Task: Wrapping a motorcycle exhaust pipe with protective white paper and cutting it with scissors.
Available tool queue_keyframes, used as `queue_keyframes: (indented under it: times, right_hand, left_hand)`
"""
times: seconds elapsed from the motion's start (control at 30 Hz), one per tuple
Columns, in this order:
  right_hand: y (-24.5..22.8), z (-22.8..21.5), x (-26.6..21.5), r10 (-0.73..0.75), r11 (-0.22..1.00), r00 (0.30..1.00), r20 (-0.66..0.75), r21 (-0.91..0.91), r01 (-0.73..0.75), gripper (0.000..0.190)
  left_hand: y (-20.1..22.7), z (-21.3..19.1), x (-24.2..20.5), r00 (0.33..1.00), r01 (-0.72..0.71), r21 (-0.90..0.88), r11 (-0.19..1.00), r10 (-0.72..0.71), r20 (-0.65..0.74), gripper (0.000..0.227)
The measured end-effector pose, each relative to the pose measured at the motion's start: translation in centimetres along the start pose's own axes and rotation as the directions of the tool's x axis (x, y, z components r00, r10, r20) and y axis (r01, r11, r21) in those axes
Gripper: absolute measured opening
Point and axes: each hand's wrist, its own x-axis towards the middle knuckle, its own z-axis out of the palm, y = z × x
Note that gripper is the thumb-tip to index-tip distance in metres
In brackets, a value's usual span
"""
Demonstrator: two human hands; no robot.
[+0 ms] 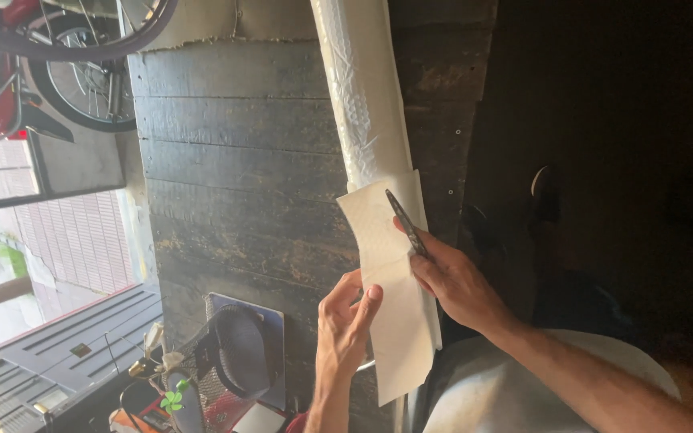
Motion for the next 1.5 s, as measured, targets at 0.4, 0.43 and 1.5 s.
queue_keyframes:
  times: [0.4, 0.43, 1.5]
  right_hand:
    - [0.0, -1.2, -1.5, -0.019, 1.0, 0.999, 0.042, -0.014, 0.019, 0.073]
    - [0.3, -1.5, -2.4, 0.075, 0.994, 0.995, 0.063, 0.078, -0.08, 0.074]
    - [13.3, -0.6, -9.0, 0.019, 0.911, 0.927, 0.375, 0.376, -0.171, 0.086]
  left_hand:
    - [-1.1, 0.1, 0.9, 0.998, 0.028, 0.224, 0.974, -0.015, -0.062, 0.066]
    - [-1.4, 0.1, 1.0, 0.998, 0.017, 0.213, 0.977, -0.003, -0.068, 0.067]
    - [-2.6, -0.7, 0.3, 0.979, -0.2, 0.142, 0.97, 0.202, -0.004, 0.075]
